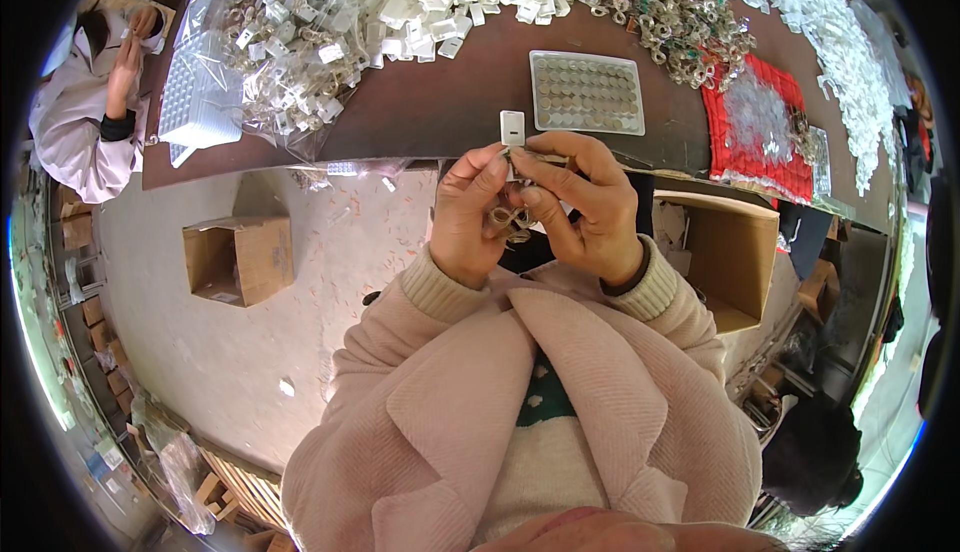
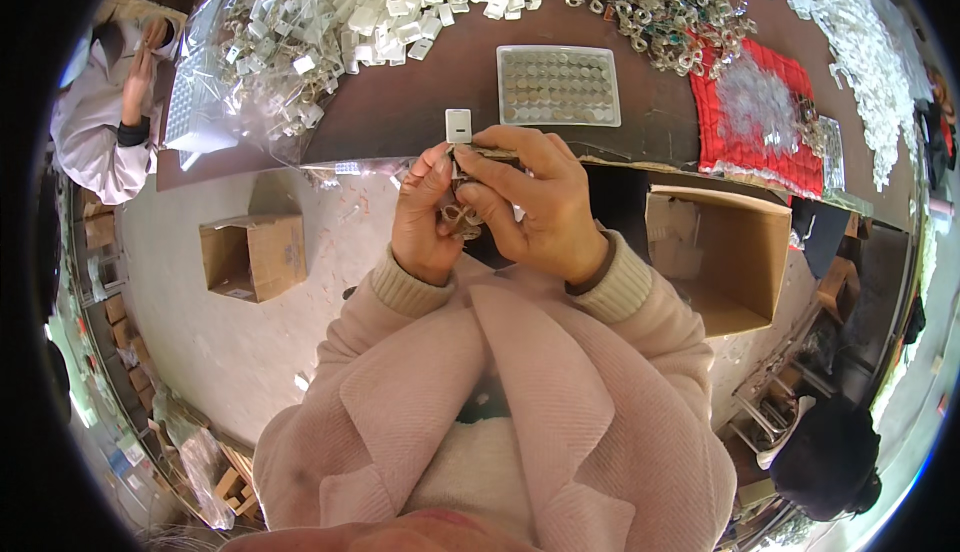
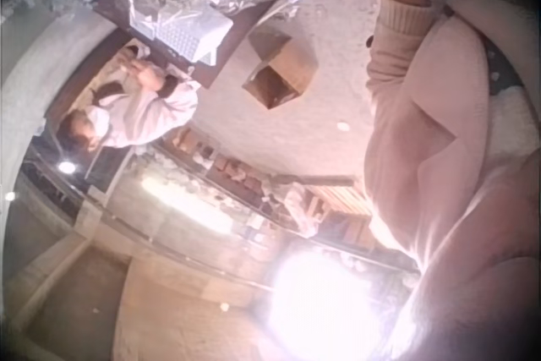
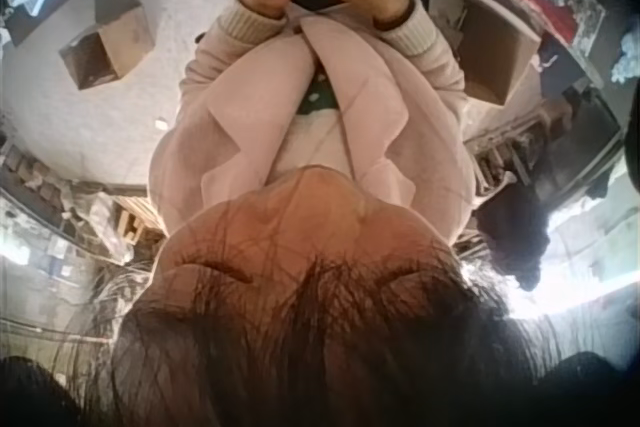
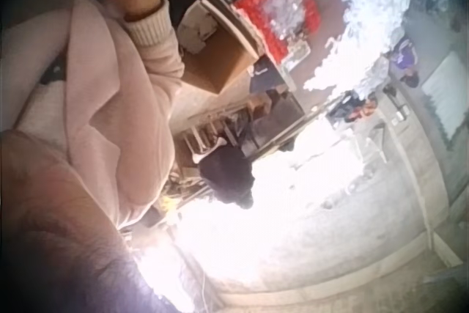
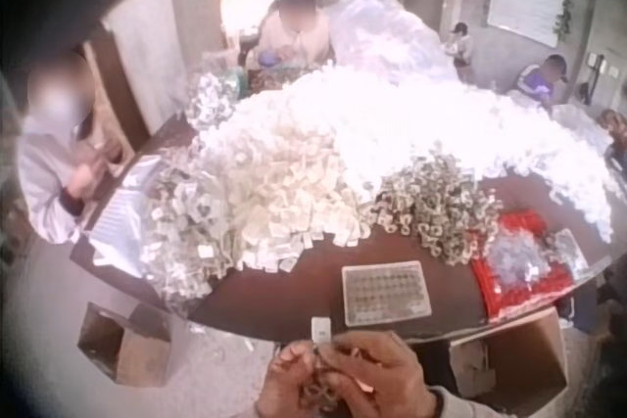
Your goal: The person repeatedly picks small white plastic housings and metal contacts from a table, inserts the contacts into the housings, and places the assembled units into a clear plastic tray. The person handles items one at a time and continues the cycle throughout the clip.
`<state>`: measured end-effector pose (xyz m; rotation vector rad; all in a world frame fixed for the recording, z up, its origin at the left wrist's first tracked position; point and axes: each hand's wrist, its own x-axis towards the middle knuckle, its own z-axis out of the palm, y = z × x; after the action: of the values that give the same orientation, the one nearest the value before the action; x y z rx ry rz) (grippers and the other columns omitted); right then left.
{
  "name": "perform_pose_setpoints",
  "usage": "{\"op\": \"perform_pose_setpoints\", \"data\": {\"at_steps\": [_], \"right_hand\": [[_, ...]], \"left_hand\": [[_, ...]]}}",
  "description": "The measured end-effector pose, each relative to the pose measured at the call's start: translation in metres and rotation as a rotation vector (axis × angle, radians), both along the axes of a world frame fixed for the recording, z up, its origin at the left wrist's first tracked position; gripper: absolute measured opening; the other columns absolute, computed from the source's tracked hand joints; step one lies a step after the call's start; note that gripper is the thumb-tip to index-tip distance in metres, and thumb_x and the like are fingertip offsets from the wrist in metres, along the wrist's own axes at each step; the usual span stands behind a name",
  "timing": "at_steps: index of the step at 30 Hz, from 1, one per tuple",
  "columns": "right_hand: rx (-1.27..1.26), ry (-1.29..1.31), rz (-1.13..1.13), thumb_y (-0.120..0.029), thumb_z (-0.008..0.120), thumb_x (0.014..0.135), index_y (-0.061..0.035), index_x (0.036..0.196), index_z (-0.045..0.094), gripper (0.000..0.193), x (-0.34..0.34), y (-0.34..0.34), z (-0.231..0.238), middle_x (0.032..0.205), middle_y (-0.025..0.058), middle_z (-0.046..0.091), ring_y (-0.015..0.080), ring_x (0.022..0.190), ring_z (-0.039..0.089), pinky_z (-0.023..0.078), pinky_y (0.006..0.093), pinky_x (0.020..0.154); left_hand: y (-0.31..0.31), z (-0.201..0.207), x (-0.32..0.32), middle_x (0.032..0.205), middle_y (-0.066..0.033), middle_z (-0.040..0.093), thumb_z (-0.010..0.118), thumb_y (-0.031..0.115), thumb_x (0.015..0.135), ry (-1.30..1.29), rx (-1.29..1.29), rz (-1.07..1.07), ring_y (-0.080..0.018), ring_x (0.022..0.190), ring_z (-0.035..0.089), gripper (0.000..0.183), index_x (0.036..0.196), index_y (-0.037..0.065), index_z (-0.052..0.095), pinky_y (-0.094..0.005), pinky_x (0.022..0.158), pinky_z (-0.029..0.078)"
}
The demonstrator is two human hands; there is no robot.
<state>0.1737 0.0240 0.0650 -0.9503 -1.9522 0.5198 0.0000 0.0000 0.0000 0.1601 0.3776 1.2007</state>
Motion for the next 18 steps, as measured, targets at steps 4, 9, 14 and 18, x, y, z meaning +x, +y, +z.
{"op": "perform_pose_setpoints", "data": {"at_steps": [4, 9, 14, 18], "right_hand": [[-0.444, 0.457, -0.069, -0.01, 0.069, 0.093, 0.0003, 0.108, 0.07, 0.019, -0.009, 0.004, 0.003, 0.096, 0.0086, 0.072, 0.0147, 0.079, 0.067, 0.053, 0.0257, 0.071], [-0.781, 0.568, -0.009, -0.004, 0.066, 0.094, 0.0026, 0.106, 0.069, 0.014, -0.005, 0.012, 0.004, 0.09, 0.0034, 0.071, 0.006, 0.085, 0.064, 0.052, 0.0225, 0.076], [-0.089, 0.386, 0.166, 0.007, 0.073, 0.078, -0.0022, 0.102, 0.071, 0.026, -0.001, 0.013, -0.004, 0.107, 0.0137, 0.071, 0.0243, 0.092, 0.069, 0.055, 0.0319, 0.08], [-0.016, 0.319, 0.221, 0.007, 0.073, 0.075, -0.0024, 0.1, 0.072, 0.027, 0.001, 0.013, -0.007, 0.107, 0.0122, 0.069, 0.0281, 0.098, 0.067, 0.055, 0.0352, 0.083]], "left_hand": [[-0.004, 0.018, 0.009, 0.1, -0.0109, 0.071, 0.067, 0.012, 0.095, 0.043, 0.011, -0.004, -0.0121, 0.075, 0.065, 0.02, 0.114, 0.006, 0.065, -0.0175, 0.056, 0.048], [0.001, 0.027, 0.001, 0.104, -0.0122, 0.071, 0.069, 0.013, 0.094, 0.023, -0.001, -0.141, -0.0124, 0.08, 0.062, 0.02, 0.112, 0.005, 0.067, -0.0255, 0.072, 0.052], [-0.003, 0.029, 0.009, 0.093, -0.0024, 0.067, 0.066, 0.019, 0.097, -0.016, -0.064, -0.066, -0.0068, 0.073, 0.057, 0.022, 0.115, 0.007, 0.064, -0.0191, 0.059, 0.045], [-0.002, 0.033, 0.01, 0.09, 0.0008, 0.064, 0.058, 0.028, 0.102, -0.057, -0.011, -0.134, -0.0003, 0.058, 0.05, 0.022, 0.118, 0.013, 0.058, -0.013, 0.039, 0.029]]}}
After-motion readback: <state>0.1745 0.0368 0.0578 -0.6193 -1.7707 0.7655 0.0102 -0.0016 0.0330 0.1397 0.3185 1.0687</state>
